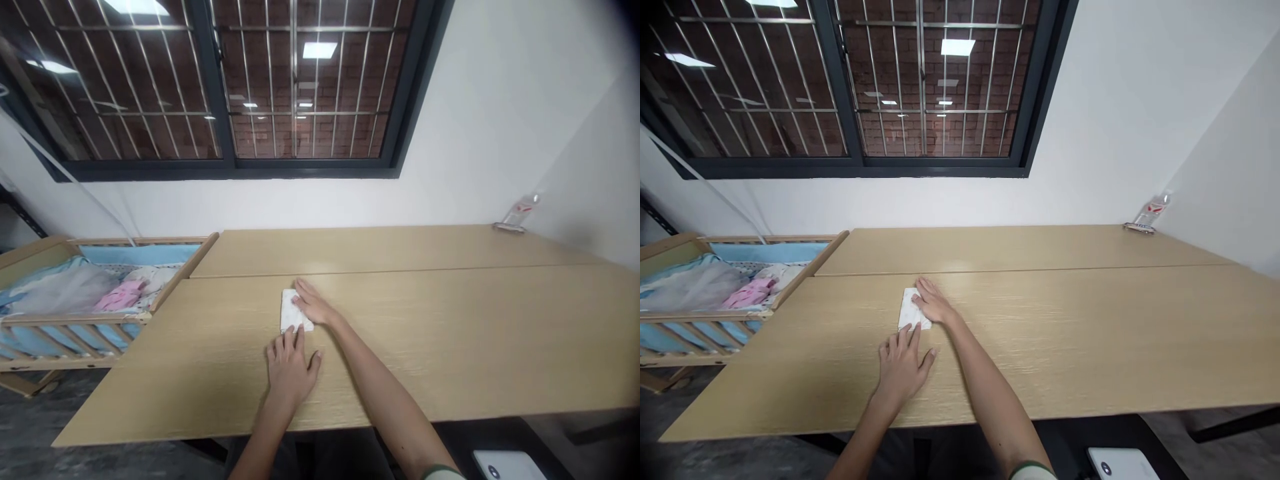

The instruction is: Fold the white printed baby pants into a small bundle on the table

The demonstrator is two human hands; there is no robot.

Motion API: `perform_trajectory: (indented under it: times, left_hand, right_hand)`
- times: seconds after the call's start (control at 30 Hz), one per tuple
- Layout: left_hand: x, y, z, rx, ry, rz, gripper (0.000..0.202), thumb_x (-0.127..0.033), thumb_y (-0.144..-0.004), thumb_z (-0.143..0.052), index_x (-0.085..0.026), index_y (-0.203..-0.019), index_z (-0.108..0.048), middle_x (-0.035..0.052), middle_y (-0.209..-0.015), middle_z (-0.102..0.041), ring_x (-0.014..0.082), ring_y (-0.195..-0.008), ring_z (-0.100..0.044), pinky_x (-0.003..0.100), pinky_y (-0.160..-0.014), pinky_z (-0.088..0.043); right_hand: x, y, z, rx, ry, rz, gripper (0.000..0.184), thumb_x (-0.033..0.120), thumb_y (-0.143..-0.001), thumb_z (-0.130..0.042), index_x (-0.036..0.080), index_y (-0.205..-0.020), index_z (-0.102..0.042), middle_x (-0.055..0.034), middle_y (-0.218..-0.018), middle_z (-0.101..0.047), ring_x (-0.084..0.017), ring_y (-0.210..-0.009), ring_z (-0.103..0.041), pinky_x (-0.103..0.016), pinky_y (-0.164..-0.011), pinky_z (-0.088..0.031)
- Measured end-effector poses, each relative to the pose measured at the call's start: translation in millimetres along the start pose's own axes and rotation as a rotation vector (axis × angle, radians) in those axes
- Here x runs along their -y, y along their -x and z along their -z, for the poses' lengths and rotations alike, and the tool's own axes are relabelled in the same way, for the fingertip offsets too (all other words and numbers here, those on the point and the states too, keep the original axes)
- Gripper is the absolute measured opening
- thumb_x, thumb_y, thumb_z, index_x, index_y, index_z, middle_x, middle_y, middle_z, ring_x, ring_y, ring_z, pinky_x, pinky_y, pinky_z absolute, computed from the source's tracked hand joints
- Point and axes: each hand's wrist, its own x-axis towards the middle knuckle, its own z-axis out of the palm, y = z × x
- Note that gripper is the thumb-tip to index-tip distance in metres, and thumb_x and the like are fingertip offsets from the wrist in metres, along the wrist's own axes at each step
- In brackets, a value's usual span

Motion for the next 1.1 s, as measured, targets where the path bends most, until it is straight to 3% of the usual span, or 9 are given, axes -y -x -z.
perform_trajectory:
  times: [0.1,0.2,0.27,0.37,0.57,0.73,0.93,1.03,1.1]
  left_hand:
    - [1.9,-2.4,-0.3,-0.005,0.06,0.038,0.062,-0.053,-0.096,-0.049,-0.023,-0.15,-0.045,0.0159,-0.146,-0.048,0.0346,-0.127,-0.046,0.053,-0.104,-0.033]
    - [7.5,-10.6,3.0,-0.04,0.101,0.185,0.055,-0.052,-0.098,-0.046,-0.022,-0.144,-0.046,0.0171,-0.143,-0.047,0.0337,-0.131,-0.044,0.05,-0.103,-0.035]
    - [13.8,-20.1,8.9,-0.033,0.105,0.254,0.051,-0.05,-0.1,-0.041,-0.019,-0.14,-0.047,0.0181,-0.141,-0.048,0.0328,-0.131,-0.045,0.048,-0.103,-0.036]
    - [25.7,-39.2,20.5,0.041,0.051,0.273,0.049,-0.048,-0.102,-0.036,-0.015,-0.137,-0.046,0.0204,-0.139,-0.051,0.0315,-0.13,-0.049,0.043,-0.102,-0.038]
    - [39.9,-74.7,28.0,0.166,-0.019,0.255,0.05,-0.049,-0.101,-0.036,-0.008,-0.117,-0.06,0.0254,-0.12,-0.065,0.0342,-0.115,-0.063,0.041,-0.093,-0.044]
    - [38.7,-74.6,29.5,0.149,0.057,0.132,0.036,-0.038,-0.099,-0.041,-0.011,-0.105,-0.064,0.0224,-0.112,-0.069,0.0296,-0.108,-0.066,0.036,-0.092,-0.046]
    - [60.6,-18.1,64.2,0.043,0.25,0.035,0.033,-0.037,-0.099,-0.03,-0.021,-0.086,-0.055,0.0084,-0.089,-0.066,0.022,-0.086,-0.063,0.031,-0.08,-0.048]
    - [94.3,30.3,100.9,0.026,0.46,0.016,0.037,-0.052,-0.095,-0.037,-0.024,-0.074,-0.047,0.0002,-0.071,-0.054,0.0194,-0.069,-0.054,0.029,-0.065,-0.045]
    - [125.3,67.1,131.2,0.102,0.576,0.013,0.042,-0.059,-0.092,-0.044,-0.024,-0.071,-0.049,-0.0013,-0.07,-0.052,0.0189,-0.07,-0.054,0.027,-0.066,-0.046]
  right_hand:
    - [-11.7,-2.3,-6.1,-0.255,-0.158,-0.025,0.077,0.064,-0.101,-0.031,0.014,-0.16,-0.03,-0.0151,-0.167,-0.024,-0.025,-0.155,-0.02,-0.042,-0.126,-0.014]
    - [-18.5,-3.3,-7.5,-0.508,-0.299,-0.081,0.064,0.054,-0.099,-0.039,0.015,-0.148,-0.047,-0.018,-0.151,-0.047,-0.026,-0.137,-0.047,-0.042,-0.118,-0.032]
    - [-20.1,-2.6,-5.6,-0.609,-0.363,-0.123,0.053,0.049,-0.096,-0.045,0.015,-0.135,-0.057,-0.0169,-0.136,-0.057,-0.024,-0.119,-0.058,-0.041,-0.109,-0.042]
    - [-19.0,-1.0,-1.8,-0.659,-0.412,-0.15,0.039,0.039,-0.09,-0.052,0.016,-0.117,-0.066,-0.0132,-0.119,-0.063,-0.022,-0.101,-0.061,-0.039,-0.1,-0.047]
    - [-8.7,2.8,-1.4,-0.566,-0.478,-0.136,0.028,0.033,-0.079,-0.065,0.017,-0.101,-0.069,-0.0057,-0.095,-0.067,-0.018,-0.083,-0.06,-0.033,-0.085,-0.05]
    - [13.6,15.2,-7.7,-0.495,-0.534,-0.158,0.026,0.026,-0.072,-0.07,0.017,-0.096,-0.069,-0.0003,-0.081,-0.063,-0.015,-0.072,-0.057,-0.028,-0.07,-0.048]
    - [83.0,55.8,-21.1,-0.329,-0.772,-0.257,0.019,0.021,-0.068,-0.073,0.017,-0.083,-0.063,0.0025,-0.073,-0.059,-0.013,-0.066,-0.054,-0.025,-0.063,-0.043]
    - [133.8,89.1,-33.0,-0.122,-1.041,-0.267,0.031,0.028,-0.066,-0.082,0.018,-0.09,-0.065,0.0013,-0.082,-0.066,-0.014,-0.074,-0.06,-0.026,-0.069,-0.045]
    - [165.9,111.1,-45.4,0.017,-1.201,-0.277,0.04,0.031,-0.059,-0.089,0.019,-0.087,-0.064,0.0027,-0.08,-0.065,-0.014,-0.075,-0.061,-0.026,-0.073,-0.046]
